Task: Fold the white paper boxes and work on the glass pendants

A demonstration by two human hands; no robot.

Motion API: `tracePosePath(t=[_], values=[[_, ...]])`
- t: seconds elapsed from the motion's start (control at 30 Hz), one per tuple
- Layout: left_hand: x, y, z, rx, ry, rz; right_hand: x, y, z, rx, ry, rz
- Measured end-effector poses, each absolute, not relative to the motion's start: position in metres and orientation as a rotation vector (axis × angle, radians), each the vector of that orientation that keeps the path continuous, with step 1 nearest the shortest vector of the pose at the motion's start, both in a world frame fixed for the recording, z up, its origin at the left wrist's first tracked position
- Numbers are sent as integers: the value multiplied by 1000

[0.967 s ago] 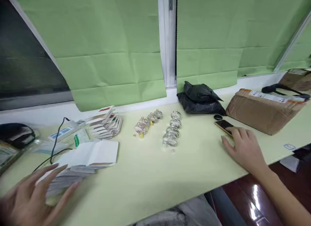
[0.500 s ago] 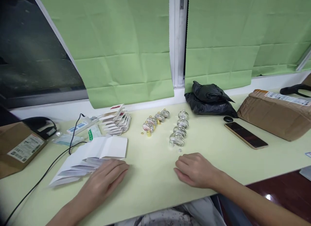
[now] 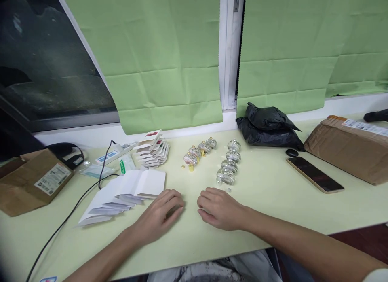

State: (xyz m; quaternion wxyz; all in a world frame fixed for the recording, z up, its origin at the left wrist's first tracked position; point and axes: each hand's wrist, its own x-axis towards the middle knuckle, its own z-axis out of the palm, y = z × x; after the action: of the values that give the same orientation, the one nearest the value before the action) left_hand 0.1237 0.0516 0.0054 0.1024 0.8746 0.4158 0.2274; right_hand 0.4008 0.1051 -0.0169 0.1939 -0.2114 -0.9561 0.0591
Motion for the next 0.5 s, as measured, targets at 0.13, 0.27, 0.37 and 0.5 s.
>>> tracePosePath(t=[0.13, 0.27, 0.37, 0.5], values=[[125, 56, 6, 2558, 1210, 658, 400, 106, -14, -487, -2643, 303], [127, 59, 5, 2584, 1207, 666, 401, 107, -15, -438, -2657, 367], [127, 58, 5, 2595, 1222, 686, 403, 106, -15, -453, -2652, 390], [126, 56, 7, 2611, 1245, 710, 407, 105, -17, -509, -2644, 378]])
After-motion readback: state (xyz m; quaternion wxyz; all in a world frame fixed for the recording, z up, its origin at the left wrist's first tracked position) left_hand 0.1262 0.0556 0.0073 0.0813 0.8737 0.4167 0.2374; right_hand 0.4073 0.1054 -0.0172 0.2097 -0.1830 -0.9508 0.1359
